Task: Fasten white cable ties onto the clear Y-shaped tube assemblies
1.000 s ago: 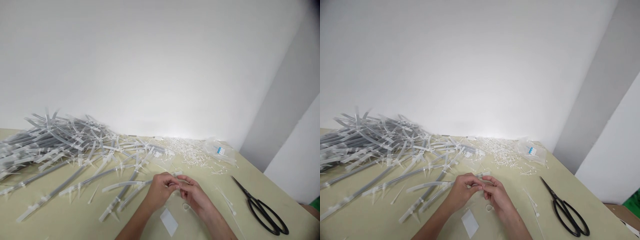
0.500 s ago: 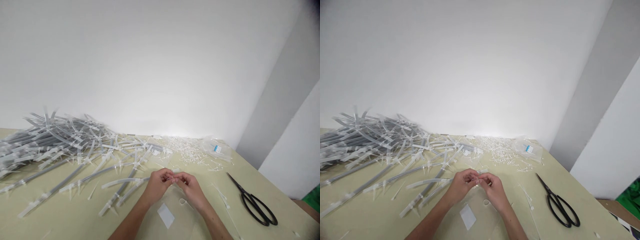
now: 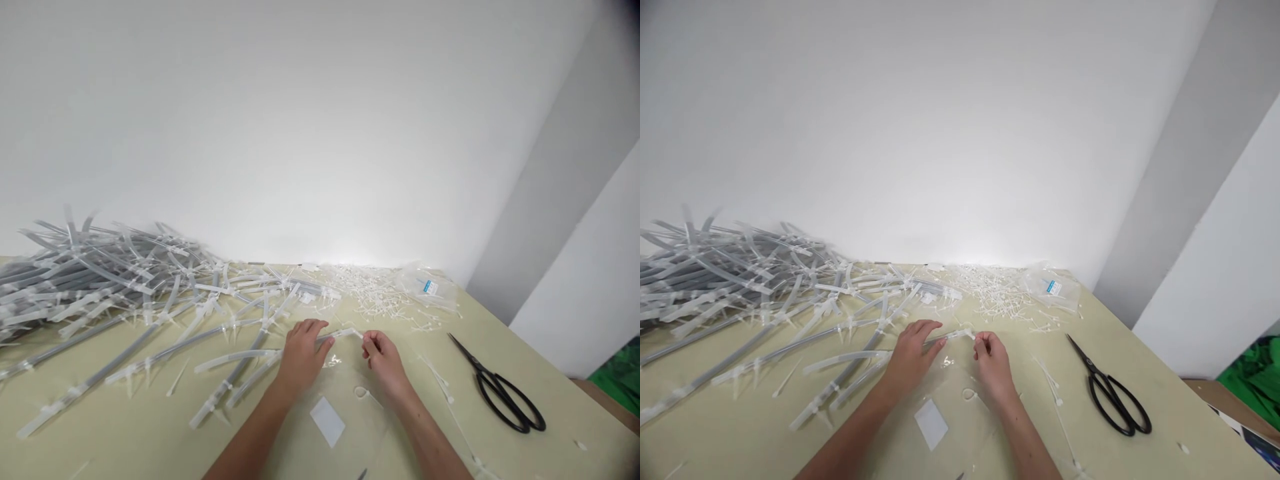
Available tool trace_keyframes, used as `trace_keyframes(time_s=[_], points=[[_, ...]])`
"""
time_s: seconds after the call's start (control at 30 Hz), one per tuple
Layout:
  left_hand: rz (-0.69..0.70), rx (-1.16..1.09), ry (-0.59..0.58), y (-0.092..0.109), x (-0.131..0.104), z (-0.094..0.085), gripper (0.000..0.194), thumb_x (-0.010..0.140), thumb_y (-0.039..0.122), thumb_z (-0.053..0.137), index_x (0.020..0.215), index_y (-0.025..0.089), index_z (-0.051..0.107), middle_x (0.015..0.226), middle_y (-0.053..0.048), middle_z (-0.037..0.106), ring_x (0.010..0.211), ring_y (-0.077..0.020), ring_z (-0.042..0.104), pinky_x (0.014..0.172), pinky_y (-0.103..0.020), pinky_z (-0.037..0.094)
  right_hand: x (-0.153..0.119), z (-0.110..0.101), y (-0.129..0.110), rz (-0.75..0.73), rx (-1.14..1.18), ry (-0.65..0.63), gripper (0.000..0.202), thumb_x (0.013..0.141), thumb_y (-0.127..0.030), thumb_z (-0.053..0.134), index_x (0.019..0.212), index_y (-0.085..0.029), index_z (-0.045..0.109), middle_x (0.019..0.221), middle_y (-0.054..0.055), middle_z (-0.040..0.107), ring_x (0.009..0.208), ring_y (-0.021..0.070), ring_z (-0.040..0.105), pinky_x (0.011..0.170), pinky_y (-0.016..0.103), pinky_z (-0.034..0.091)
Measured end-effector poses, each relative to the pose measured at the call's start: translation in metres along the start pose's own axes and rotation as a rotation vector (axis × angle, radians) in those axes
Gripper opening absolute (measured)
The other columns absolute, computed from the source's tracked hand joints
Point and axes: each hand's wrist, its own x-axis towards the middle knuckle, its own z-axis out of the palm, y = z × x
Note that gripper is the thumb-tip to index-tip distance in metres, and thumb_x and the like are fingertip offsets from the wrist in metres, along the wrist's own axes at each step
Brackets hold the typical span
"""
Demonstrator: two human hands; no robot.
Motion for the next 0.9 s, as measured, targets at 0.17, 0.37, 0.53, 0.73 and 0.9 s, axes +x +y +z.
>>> trace_keyframes(time_s=[0.17, 0.37, 0.53, 0.73, 0.9], points=[[0.022, 0.216, -0.055, -0.011, 0.001, 0.008, 0.026, 0.079, 0.015, 0.052, 0.098, 0.024, 0.068, 0.100, -0.008, 0.067, 0.100, -0.0278, 0.053, 0.094, -0.045, 0.030, 0.005, -0.006, 0.003, 0.094, 0.111, 0.156, 0.018, 0.068, -0.037, 0.067, 0.074, -0.022, 0.060, 0.061, -0.001, 0.060, 0.050, 0.0132, 0.049, 0.045, 0.026, 0.033], [0.116, 0.305, -0.049, -0.003, 0.001, 0.002, 0.036, 0.086, 0.011, 0.042, 0.108, 0.027, 0.066, 0.097, -0.006, 0.068, 0.094, -0.0224, 0.058, 0.088, -0.037, 0.035, 0.007, -0.008, 0.002, 0.153, 0.227, 0.190, 0.022, 0.066, -0.038, 0.068, 0.073, -0.020, 0.059, 0.063, 0.001, 0.062, 0.047, 0.0107, 0.045, 0.043, 0.025, 0.032], [0.166, 0.320, -0.050, 0.003, -0.003, 0.002, 0.036, 0.090, 0.013, 0.040, 0.112, 0.028, 0.064, 0.098, -0.003, 0.067, 0.093, -0.0197, 0.057, 0.080, -0.032, 0.041, 0.005, -0.003, 0.001, 0.168, 0.251, 0.103, 0.025, 0.063, -0.040, 0.070, 0.065, -0.018, 0.058, 0.057, -0.002, 0.057, 0.046, 0.0084, 0.042, 0.043, 0.023, 0.029], [0.174, 0.331, -0.019, 0.003, -0.003, 0.003, 0.034, 0.091, 0.014, 0.040, 0.113, 0.026, 0.063, 0.098, -0.002, 0.066, 0.092, -0.0178, 0.057, 0.081, -0.030, 0.042, 0.004, -0.002, -0.001, 0.183, 0.227, 0.005, 0.026, 0.065, -0.040, 0.068, 0.062, -0.018, 0.055, 0.053, -0.004, 0.051, 0.044, 0.0067, 0.038, 0.042, 0.021, 0.027], [0.178, 0.347, -0.018, 0.005, -0.004, 0.003, 0.031, 0.092, 0.016, 0.039, 0.112, 0.027, 0.061, 0.099, -0.001, 0.065, 0.094, -0.0170, 0.057, 0.083, -0.030, 0.043, -0.001, 0.003, -0.007, 0.175, 0.191, -0.107, 0.029, 0.066, -0.043, 0.068, 0.063, -0.018, 0.053, 0.052, -0.005, 0.048, 0.042, 0.0061, 0.035, 0.041, 0.021, 0.024]])
